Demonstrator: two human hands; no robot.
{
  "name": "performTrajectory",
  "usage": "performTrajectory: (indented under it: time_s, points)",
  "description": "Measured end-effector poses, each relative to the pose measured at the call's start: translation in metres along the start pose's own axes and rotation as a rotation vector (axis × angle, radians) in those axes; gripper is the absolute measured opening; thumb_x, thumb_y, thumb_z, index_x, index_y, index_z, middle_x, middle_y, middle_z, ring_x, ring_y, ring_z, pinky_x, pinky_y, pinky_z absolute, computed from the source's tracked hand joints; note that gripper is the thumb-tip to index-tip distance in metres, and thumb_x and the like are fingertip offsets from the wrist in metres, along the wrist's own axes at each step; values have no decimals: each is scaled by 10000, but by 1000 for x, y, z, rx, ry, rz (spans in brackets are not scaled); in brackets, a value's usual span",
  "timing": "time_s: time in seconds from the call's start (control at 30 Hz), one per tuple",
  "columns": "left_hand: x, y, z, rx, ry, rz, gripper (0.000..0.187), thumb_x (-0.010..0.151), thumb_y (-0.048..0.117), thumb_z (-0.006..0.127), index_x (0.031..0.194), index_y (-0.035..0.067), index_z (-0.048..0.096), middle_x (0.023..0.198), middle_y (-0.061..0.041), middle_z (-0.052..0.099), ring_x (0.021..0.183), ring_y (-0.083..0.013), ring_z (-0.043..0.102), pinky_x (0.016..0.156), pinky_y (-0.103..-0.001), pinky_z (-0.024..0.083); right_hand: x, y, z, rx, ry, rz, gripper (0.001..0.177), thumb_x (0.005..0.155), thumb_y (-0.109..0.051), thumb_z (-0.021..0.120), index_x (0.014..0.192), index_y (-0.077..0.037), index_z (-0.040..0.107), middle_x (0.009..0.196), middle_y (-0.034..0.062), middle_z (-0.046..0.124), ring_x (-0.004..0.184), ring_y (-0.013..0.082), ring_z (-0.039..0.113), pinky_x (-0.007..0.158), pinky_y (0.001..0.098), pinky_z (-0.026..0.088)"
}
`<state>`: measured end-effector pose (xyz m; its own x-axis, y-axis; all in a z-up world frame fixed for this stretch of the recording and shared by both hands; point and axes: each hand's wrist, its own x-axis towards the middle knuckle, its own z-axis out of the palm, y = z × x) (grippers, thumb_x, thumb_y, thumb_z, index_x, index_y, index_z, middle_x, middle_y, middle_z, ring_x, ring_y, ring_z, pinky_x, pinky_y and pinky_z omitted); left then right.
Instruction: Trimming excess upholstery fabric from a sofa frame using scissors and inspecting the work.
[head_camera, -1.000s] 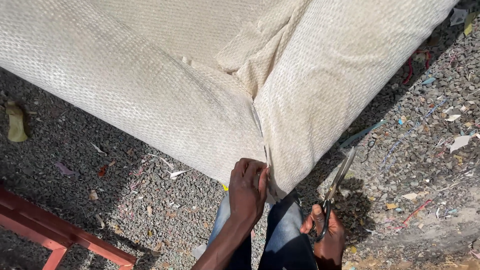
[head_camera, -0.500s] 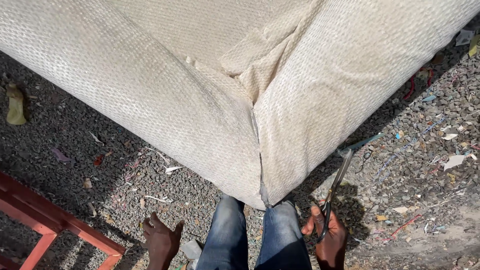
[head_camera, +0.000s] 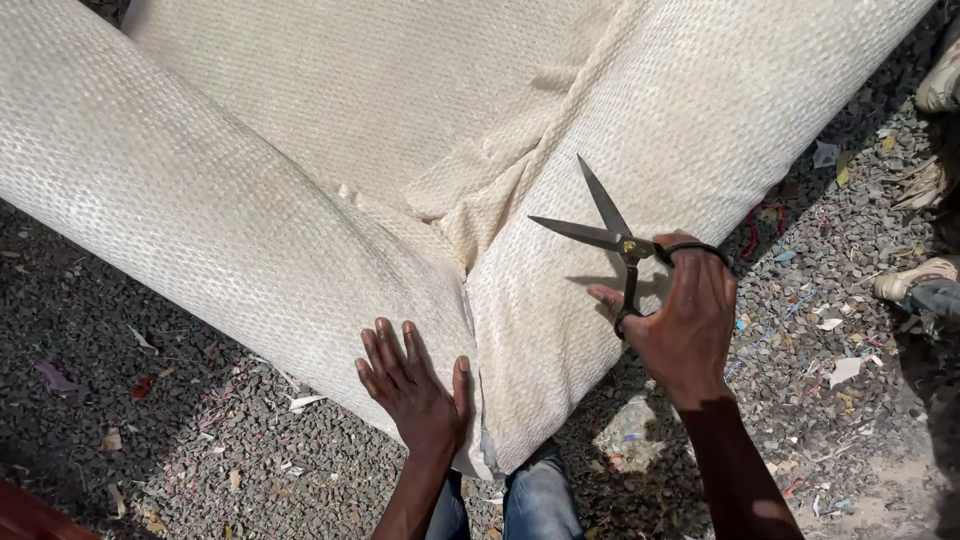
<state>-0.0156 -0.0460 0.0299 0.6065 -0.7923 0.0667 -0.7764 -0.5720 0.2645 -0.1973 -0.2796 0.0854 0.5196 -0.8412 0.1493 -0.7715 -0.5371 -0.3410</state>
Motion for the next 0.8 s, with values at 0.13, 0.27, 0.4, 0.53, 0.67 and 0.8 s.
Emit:
performTrajectory:
  time_s: [0.13, 0.27, 0.4, 0.53, 0.67, 0.8]
  points:
    - [1, -4, -5, -9, -69, 23, 863, 999, 459, 550, 1640, 16, 180, 1709, -263, 98, 1603, -450, 51, 1284, -612, 5, 90, 61, 32, -112, 188, -183, 637, 883, -325, 984, 1269, 18, 612, 1063, 126, 676, 958, 283, 649, 990, 479, 460]
    - [11, 45, -11, -193, -62, 64, 716, 984, 258, 577, 1580, 27, 255, 1664, -279, 207, 1574, -480, 166, 1275, -672, 92, 135, 92, 56, -148, 312, -233, 573, 957, -348, 974, 1151, 51, 611, 1048, 163, 644, 918, 332, 615, 927, 457, 449]
    - [23, 109, -1, -346, -186, 297, 959, 960, 433, 711, 1603, -28, 168, 1680, -285, 164, 1593, -477, 142, 1298, -653, 68, 129, 67, 73, -39, 287, -131, 576, 921, -176, 911, 1298, 80, 559, 1186, 215, 648, 1124, 352, 613, 1029, 520, 410]
    - [17, 106, 29, -118, -310, 337, 1158, 919, 750, 543, 1592, -103, 144, 1681, -340, 90, 1584, -488, 60, 1260, -653, 35, 84, 15, 71, 82, 219, -83, 537, 749, 31, 709, 1260, 100, 561, 1285, 226, 635, 1354, 392, 543, 1116, 547, 407]
    - [16, 85, 19, -107, -335, 414, 1242, 893, 762, 610, 1573, -148, 108, 1671, -371, 49, 1572, -519, 41, 1253, -629, 45, 50, -21, 80, 93, 251, -21, 396, 892, -118, 769, 1206, 43, 590, 1279, 172, 669, 1351, 335, 589, 1096, 474, 441]
    - [15, 59, 27, -100, -376, 481, 1403, 763, 898, 572, 1590, -117, 68, 1668, -391, 7, 1543, -576, 24, 1203, -660, 79, 48, -25, 85, 189, 213, 24, 350, 837, -107, 734, 1140, -11, 588, 1264, 151, 654, 1299, 309, 588, 1063, 457, 434]
